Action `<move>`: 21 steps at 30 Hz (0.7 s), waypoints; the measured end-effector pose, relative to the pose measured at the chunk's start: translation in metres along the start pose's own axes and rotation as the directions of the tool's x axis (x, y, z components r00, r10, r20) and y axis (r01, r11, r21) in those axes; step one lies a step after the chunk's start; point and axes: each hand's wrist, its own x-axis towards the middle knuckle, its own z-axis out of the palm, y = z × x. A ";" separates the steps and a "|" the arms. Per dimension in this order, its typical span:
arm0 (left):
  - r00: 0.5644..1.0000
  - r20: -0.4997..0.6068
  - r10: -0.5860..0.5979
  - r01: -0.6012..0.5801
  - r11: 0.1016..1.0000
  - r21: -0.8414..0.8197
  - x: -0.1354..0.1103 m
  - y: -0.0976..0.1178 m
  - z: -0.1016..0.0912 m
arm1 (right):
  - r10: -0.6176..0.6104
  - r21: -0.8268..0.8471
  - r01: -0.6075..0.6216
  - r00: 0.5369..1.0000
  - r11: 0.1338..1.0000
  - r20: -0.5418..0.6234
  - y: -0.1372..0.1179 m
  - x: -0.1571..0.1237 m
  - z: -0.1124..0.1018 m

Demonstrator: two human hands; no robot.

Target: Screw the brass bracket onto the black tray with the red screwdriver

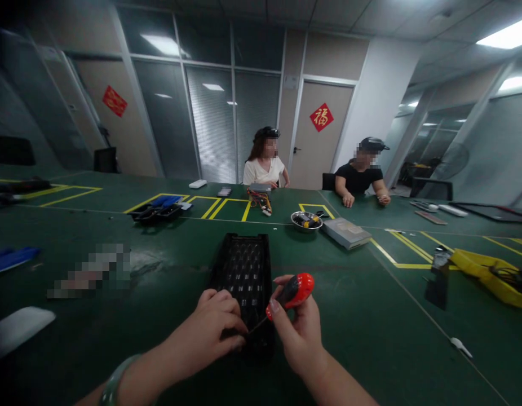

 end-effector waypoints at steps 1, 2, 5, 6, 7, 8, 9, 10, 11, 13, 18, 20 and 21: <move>1.000 0.006 -0.009 0.009 1.000 -0.005 0.000 0.000 0.001 | -0.007 0.000 0.007 1.000 1.000 -0.002 0.001 0.000 0.000; 1.000 0.010 -0.018 0.018 1.000 -0.007 0.001 0.000 0.001 | -0.014 -0.003 0.014 1.000 1.000 -0.003 0.001 -0.001 0.000; 0.999 0.024 -0.038 0.039 0.999 -0.001 0.001 -0.001 0.002 | -0.024 -0.030 0.024 1.000 0.999 -0.004 0.003 -0.001 -0.002; 0.999 0.029 -0.042 0.042 0.999 0.001 0.001 -0.001 0.002 | -0.026 -0.042 0.026 1.000 0.999 -0.006 0.004 -0.001 -0.003; 0.998 0.037 -0.043 0.043 0.999 0.001 0.001 -0.001 0.002 | -0.028 -0.056 0.027 1.000 0.998 -0.007 0.005 -0.001 -0.003; 0.998 0.042 -0.044 0.044 0.999 0.001 0.001 -0.001 0.003 | -0.029 -0.068 0.029 1.000 0.997 -0.008 0.005 -0.001 -0.003; 0.998 0.046 -0.044 0.044 0.999 0.001 0.001 -0.001 0.003 | -0.030 -0.076 0.029 1.000 0.997 -0.007 0.005 0.000 -0.003; 0.998 0.046 -0.044 0.044 0.999 0.001 0.001 -0.001 0.003 | -0.028 -0.080 0.028 1.000 0.996 -0.002 0.005 0.000 -0.003; 0.998 0.046 -0.044 0.044 0.999 0.002 0.001 -0.001 0.003 | -0.023 -0.079 0.023 1.000 0.997 0.004 0.004 0.001 -0.003; 0.998 0.046 -0.045 0.045 0.999 0.002 0.001 -0.001 0.003 | -0.014 -0.066 0.015 1.000 0.998 0.018 0.003 0.003 -0.003; 0.998 0.042 -0.045 0.045 0.999 -0.004 0.001 0.000 0.002 | -0.035 -0.036 0.037 0.999 0.999 0.039 0.001 0.005 -0.003; 0.998 0.041 -0.038 0.039 0.999 -0.008 0.000 -0.001 0.001 | -0.048 -0.024 0.049 0.997 0.999 0.055 -0.001 0.004 -0.004; 0.999 0.040 -0.035 0.035 0.999 -0.012 0.000 -0.001 0.001 | -0.047 -0.016 0.048 0.997 0.999 0.063 -0.001 0.004 -0.004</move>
